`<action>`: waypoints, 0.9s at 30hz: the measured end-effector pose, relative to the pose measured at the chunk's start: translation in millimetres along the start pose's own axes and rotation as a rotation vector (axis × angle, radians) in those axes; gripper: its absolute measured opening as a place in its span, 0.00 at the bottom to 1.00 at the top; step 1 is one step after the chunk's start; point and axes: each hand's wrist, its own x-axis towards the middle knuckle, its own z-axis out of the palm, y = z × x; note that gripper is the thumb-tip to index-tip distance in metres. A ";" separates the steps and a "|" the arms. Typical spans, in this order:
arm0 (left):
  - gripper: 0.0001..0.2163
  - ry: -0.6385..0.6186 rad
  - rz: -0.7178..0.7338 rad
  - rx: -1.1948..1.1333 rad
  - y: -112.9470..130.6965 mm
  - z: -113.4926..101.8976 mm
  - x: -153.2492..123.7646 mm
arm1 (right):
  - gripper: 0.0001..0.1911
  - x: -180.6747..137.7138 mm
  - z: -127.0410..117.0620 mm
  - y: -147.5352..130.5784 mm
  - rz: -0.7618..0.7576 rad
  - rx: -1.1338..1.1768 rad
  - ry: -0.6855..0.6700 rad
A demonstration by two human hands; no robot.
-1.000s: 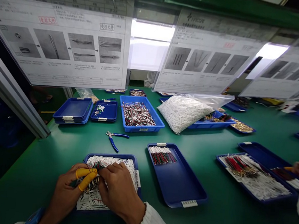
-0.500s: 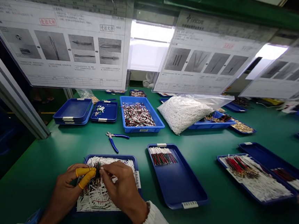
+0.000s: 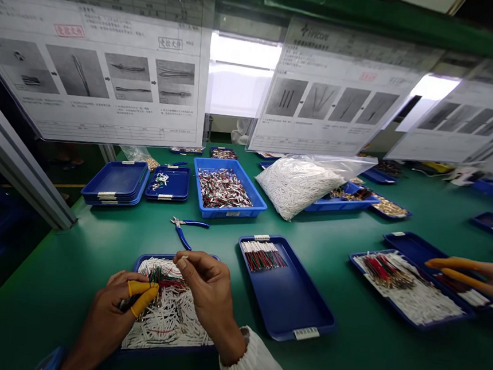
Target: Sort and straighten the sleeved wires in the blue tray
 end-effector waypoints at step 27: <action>0.06 -0.042 -0.002 0.012 1.9 1.1 -2.4 | 0.13 2.2 -5.3 4.8 -0.079 -0.247 -0.060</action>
